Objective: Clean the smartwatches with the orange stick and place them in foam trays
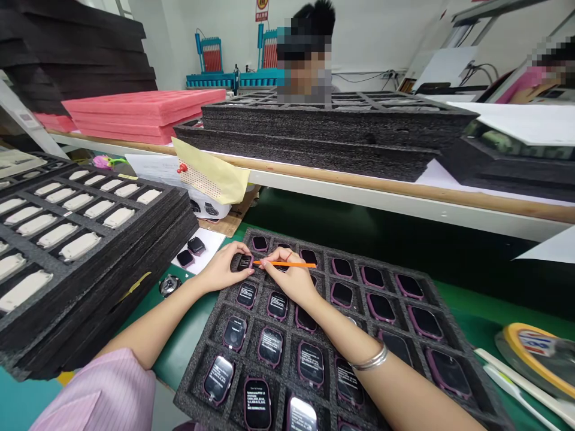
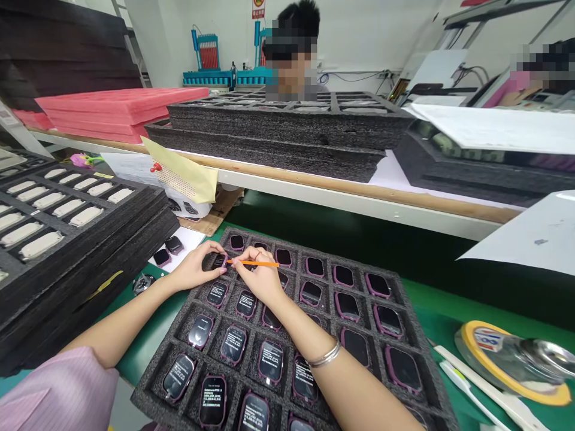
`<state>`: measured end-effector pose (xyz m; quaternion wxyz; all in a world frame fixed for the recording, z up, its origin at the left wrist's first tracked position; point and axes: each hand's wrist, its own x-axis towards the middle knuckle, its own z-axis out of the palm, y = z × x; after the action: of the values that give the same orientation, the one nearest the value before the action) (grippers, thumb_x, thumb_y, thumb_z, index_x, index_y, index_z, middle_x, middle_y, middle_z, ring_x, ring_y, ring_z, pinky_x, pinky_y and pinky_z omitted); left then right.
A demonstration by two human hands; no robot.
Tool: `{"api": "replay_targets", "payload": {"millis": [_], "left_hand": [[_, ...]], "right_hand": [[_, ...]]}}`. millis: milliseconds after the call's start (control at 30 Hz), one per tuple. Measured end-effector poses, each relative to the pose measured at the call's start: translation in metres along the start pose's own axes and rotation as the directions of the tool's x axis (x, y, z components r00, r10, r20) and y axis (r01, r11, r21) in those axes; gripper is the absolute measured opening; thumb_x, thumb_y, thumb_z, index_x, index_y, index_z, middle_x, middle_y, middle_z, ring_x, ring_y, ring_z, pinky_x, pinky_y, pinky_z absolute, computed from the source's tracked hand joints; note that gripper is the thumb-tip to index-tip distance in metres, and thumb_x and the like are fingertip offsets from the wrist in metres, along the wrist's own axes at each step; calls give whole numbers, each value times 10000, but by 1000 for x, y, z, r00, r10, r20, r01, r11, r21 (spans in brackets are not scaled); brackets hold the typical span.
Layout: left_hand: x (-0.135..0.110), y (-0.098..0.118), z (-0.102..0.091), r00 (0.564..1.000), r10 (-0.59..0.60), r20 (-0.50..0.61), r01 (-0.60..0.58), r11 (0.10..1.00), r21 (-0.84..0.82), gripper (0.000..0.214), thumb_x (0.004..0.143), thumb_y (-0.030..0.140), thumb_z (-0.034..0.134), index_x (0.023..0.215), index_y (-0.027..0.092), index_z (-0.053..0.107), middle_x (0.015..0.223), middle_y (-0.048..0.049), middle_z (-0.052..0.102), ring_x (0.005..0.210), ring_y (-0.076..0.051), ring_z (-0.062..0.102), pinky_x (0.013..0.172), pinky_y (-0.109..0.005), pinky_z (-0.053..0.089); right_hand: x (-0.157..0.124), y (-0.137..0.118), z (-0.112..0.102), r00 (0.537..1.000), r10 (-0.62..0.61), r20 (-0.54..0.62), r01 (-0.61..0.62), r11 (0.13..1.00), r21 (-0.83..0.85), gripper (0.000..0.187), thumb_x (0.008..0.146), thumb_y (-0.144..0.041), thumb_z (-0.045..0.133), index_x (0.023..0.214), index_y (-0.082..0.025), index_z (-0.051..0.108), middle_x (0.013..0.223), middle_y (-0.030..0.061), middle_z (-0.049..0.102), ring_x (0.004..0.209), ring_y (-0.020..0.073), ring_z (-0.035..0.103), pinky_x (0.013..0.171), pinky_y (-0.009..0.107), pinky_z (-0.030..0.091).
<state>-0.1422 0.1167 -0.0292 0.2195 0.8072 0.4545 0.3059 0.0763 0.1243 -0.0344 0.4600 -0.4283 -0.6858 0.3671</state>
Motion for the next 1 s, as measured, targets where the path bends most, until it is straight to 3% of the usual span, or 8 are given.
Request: {"api": "replay_targets", "payload": {"millis": [267,400,500,567,667,767,867,1000], "left_hand": [[4,2,1,1000,5,3,-5,998,55,273,861,350,693,1072,219,579,1087,-60,665,1065,-248,627,964,-409,506],[2,9,-4,999,49,20,-50,994,102,238,891,394,699,1034,224,612,1085,-52,690,1074,-253,628,981,-410,478],[3,22,-2,994,103,35,-107,983,150,187,953,382,632,1044,218,636,1171,-79,675,1160,-266,596,1044,-441,413],[9,33,6,982,158,102,-174,971,165,166,988,364,582,1055,234,660,1184,-67,677,1183,-248,589,1053,-417,397],[25,48,24,943,227,244,-273,946,173,194,976,397,605,1110,282,685,1166,-39,683,1146,-233,605,1024,-387,407],[38,54,37,930,221,295,-294,927,231,332,916,514,653,1146,278,695,1139,-82,643,1090,-286,590,970,-441,410],[42,54,39,934,196,298,-283,915,287,402,890,578,650,1112,249,712,1038,-96,612,1019,-303,569,919,-459,412],[34,53,31,940,182,289,-269,915,299,358,935,515,618,1152,238,682,1070,-85,630,1054,-289,573,946,-450,409]], "right_hand": [[4,-1,-1,999,35,-2,-35,998,47,212,786,-421,749,666,-273,657,764,31,756,851,273,659,915,481,481],[7,-10,-26,994,84,-69,-73,986,150,253,848,-476,690,757,-247,635,812,43,766,836,243,718,860,428,540],[2,-12,-49,985,123,-122,-98,976,193,312,808,-522,735,766,-230,633,785,52,752,800,230,725,820,396,556],[-6,-9,-57,978,155,-141,-122,969,217,372,768,-572,758,757,-222,634,765,60,744,729,214,710,743,370,567],[-16,1,-56,963,208,-173,-159,953,258,457,741,-656,742,763,-219,610,748,66,739,606,172,663,625,329,565],[-21,9,-51,953,245,-178,-185,937,296,501,716,-693,740,775,-219,590,735,61,737,551,150,639,559,301,556],[-22,11,-50,951,262,-163,-200,925,323,515,694,-694,760,775,-215,586,725,56,735,533,138,635,533,282,552],[-22,10,-52,955,264,-131,-204,913,352,515,685,-679,778,766,-206,590,746,60,744,562,136,662,577,286,582]]}}
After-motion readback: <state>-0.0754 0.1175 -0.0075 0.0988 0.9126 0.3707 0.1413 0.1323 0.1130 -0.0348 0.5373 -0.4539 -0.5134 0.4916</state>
